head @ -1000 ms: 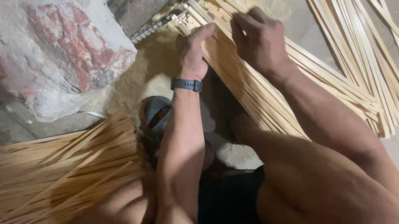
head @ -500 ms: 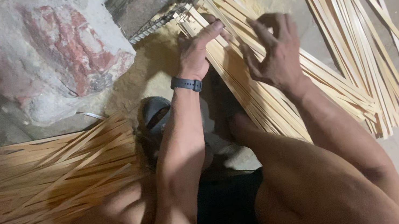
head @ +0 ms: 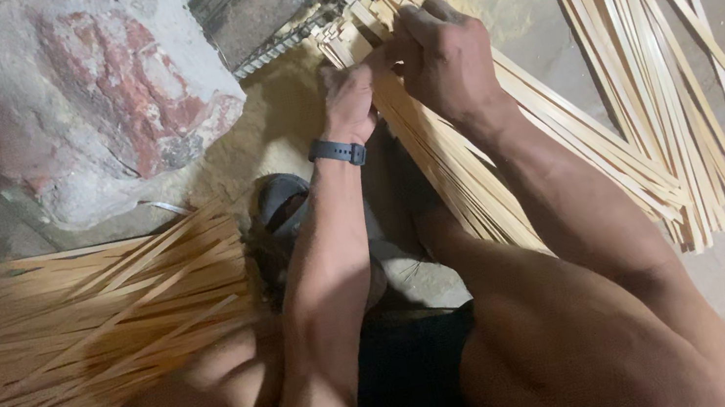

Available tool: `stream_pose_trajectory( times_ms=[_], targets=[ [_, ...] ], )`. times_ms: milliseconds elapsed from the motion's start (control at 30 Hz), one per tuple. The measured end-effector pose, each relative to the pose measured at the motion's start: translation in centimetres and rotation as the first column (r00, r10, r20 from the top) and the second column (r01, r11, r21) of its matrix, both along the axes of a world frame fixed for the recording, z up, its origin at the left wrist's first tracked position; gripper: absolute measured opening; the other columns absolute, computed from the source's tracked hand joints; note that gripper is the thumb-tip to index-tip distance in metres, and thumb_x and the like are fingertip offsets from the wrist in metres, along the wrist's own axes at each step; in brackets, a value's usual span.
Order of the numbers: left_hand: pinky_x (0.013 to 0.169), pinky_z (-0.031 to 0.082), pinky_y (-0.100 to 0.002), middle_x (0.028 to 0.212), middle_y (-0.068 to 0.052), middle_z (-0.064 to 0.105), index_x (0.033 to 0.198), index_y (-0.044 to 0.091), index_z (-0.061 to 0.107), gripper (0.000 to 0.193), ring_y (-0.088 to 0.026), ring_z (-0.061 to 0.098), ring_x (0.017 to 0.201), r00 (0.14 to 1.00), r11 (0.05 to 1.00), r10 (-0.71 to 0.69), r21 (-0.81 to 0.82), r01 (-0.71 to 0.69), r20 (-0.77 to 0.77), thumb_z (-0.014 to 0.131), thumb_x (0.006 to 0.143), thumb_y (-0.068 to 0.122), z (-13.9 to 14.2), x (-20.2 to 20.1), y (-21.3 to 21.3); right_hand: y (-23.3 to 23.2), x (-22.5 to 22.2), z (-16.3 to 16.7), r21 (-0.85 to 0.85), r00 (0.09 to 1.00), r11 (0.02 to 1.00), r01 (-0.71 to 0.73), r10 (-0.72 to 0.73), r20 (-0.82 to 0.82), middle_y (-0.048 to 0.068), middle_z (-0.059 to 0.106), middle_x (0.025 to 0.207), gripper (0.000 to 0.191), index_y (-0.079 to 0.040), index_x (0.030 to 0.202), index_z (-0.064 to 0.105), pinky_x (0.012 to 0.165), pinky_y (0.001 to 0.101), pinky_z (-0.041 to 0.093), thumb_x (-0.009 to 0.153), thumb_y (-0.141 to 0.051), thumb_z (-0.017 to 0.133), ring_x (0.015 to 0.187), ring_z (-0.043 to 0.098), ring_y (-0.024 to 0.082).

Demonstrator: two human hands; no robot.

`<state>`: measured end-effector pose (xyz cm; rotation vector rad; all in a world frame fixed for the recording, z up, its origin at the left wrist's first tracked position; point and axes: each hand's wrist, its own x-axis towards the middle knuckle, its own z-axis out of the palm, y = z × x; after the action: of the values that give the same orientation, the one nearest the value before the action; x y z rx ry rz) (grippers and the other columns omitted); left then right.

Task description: The person sits on the floor and repeatedly pushes thin wooden sticks through a sharpening machine to shape their ends. They gather the processed sticks into a bundle and secure them with a rubber band.

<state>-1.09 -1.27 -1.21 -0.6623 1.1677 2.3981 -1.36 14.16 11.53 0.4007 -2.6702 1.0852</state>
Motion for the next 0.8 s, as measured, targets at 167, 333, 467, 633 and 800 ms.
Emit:
stream_pose_trajectory(
  times_ms=[167,333,467,633,800],
  targets=[
    [0.109,0.044,-0.034,0.117,-0.017,0.075,0.112,-0.008,0.072,0.050,-0.023,0.067,0.115,0.985,0.982,-0.163,-0.110,0.156,-0.060,0.091,0.074,0.020,0.6,-0.2,0.1,2.9,4.2,2.6,0.189,0.952,0.980,0.055,0.005,-0.305,0.018,0.064,0.087,0.028,0.003,0.100,0.069,0.061,0.0439,0.053,0.073,-0.006,0.068,0.071,0.064,0.037],
    [0.111,0.037,-0.040,0.108,-0.019,0.075,0.112,-0.007,0.076,0.051,-0.027,0.063,0.114,0.986,0.980,-0.164,-0.121,0.159,-0.031,0.090,0.076,0.028,1.3,-0.5,0.1,2.8,5.0,0.6,0.030,0.997,0.998,0.051,-0.052,0.054,0.013,0.072,0.099,0.013,-0.006,0.105,0.078,0.068,0.0373,0.058,0.093,-0.005,0.076,0.081,0.072,0.029],
    [0.106,0.042,-0.037,0.104,-0.018,0.077,0.109,-0.005,0.077,0.048,-0.024,0.068,0.109,0.984,0.971,-0.136,-0.211,0.111,-0.112,0.089,0.080,0.031,1.7,-0.6,0.1,2.7,3.8,-0.4,0.094,0.989,0.986,0.139,-0.143,0.029,0.011,0.072,0.088,0.010,-0.006,0.105,0.080,0.059,0.0374,0.055,0.096,-0.003,0.075,0.069,0.070,0.025],
    [0.087,0.051,-0.028,0.107,-0.003,0.077,0.114,0.006,0.075,0.036,-0.012,0.069,0.096,0.987,0.987,-0.160,0.006,0.160,-0.029,0.080,0.088,0.030,2.2,-0.4,0.0,0.3,0.7,-1.0,0.051,0.998,0.997,0.055,-0.053,-0.045,0.014,0.065,0.085,0.015,-0.002,0.110,0.076,0.057,0.0407,0.052,0.096,0.001,0.072,0.069,0.067,0.029],
    [0.065,0.059,-0.030,0.095,-0.009,0.077,0.106,-0.003,0.077,0.025,-0.017,0.071,0.077,0.999,1.000,0.001,-0.001,-0.001,-0.045,0.081,0.087,0.013,2.5,-0.2,0.1,-0.9,-0.9,-0.8,0.007,0.994,0.999,0.049,-0.048,-0.093,0.014,0.064,0.088,0.012,-0.002,0.105,0.074,0.061,0.0434,0.052,0.093,0.001,0.072,0.073,0.066,0.034]
  ],
)
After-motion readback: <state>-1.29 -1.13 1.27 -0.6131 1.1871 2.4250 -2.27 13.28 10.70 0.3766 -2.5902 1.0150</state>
